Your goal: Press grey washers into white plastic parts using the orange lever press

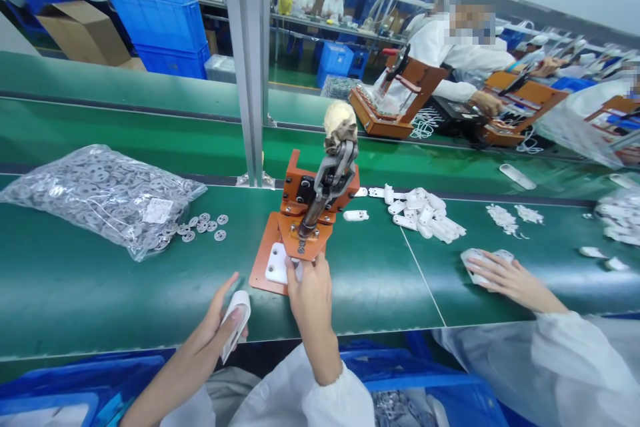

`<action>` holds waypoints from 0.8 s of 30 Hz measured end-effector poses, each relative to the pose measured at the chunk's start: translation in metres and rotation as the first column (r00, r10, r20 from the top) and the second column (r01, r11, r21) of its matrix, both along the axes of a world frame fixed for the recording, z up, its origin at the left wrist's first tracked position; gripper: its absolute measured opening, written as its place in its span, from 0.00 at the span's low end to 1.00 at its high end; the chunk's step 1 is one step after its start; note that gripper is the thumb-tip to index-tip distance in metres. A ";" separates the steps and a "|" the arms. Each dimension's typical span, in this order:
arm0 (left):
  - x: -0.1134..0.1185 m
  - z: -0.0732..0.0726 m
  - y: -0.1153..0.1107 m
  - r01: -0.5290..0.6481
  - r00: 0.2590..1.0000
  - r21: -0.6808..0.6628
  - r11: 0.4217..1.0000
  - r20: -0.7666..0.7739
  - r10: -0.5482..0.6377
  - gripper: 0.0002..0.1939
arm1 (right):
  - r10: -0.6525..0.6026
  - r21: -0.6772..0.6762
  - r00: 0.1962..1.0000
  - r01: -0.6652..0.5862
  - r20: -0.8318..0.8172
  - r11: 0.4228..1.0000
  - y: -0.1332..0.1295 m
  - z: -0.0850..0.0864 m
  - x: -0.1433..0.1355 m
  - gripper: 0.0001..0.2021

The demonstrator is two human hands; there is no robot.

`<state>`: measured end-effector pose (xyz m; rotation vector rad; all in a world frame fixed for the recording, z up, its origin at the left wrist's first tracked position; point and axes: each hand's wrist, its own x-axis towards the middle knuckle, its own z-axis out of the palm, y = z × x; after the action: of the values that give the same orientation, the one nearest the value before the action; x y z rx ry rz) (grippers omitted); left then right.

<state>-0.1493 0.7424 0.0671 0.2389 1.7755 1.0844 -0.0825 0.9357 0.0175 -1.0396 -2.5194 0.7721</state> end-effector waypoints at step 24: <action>-0.009 -0.004 0.061 -0.103 0.889 0.364 0.926 0.451 -0.078 0.51 | 0.129 -0.203 0.953 -0.074 0.275 0.976 0.038 0.031 -0.016 0.05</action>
<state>-0.1584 0.8030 0.0628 0.1833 1.1366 1.3640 -0.0980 0.9739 0.0481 -1.1647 -2.8074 0.9715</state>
